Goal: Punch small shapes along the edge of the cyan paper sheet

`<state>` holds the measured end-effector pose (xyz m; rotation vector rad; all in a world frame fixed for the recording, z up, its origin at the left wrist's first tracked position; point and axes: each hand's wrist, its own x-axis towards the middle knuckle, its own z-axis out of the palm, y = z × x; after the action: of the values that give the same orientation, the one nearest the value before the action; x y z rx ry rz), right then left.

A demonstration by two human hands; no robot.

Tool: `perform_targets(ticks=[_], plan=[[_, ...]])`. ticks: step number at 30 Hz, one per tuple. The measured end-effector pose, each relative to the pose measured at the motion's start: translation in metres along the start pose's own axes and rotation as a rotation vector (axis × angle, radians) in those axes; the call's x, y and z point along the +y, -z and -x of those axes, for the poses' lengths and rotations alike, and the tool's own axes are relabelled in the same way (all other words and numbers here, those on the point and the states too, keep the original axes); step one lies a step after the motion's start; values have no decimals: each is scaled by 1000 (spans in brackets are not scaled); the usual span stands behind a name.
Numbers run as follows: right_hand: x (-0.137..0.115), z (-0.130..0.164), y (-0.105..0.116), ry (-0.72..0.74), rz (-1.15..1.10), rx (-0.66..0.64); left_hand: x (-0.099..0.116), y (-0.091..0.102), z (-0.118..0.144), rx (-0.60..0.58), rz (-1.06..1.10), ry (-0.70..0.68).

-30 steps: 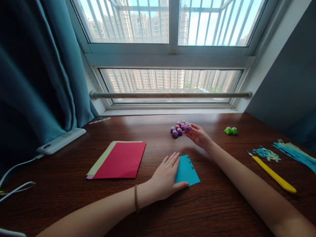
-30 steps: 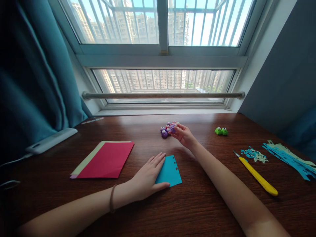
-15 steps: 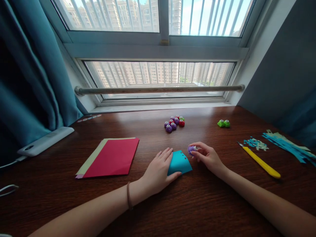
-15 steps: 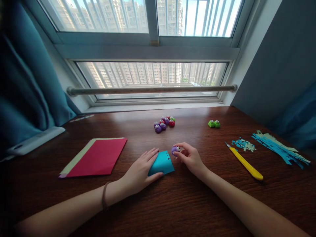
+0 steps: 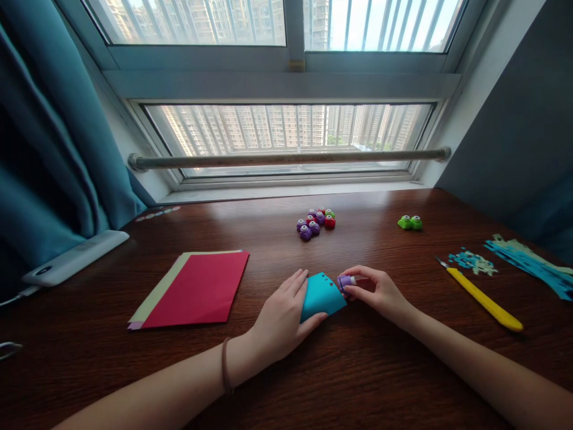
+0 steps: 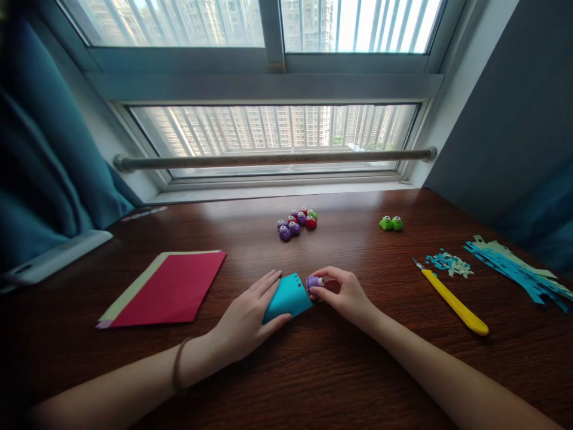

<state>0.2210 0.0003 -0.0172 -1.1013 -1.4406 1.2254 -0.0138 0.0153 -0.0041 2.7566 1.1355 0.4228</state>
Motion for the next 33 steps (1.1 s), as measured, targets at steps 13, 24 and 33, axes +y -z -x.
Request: perform_targets(ticks=[13, 24, 33], plan=[[0, 0, 2, 58, 97, -28, 1, 0, -2, 15, -23, -11], [1, 3, -1, 63, 89, -3, 1, 0, -1, 20, -59, -22], [-7, 4, 0, 203, 301, 21, 2, 0, -2, -8, -81, -4]])
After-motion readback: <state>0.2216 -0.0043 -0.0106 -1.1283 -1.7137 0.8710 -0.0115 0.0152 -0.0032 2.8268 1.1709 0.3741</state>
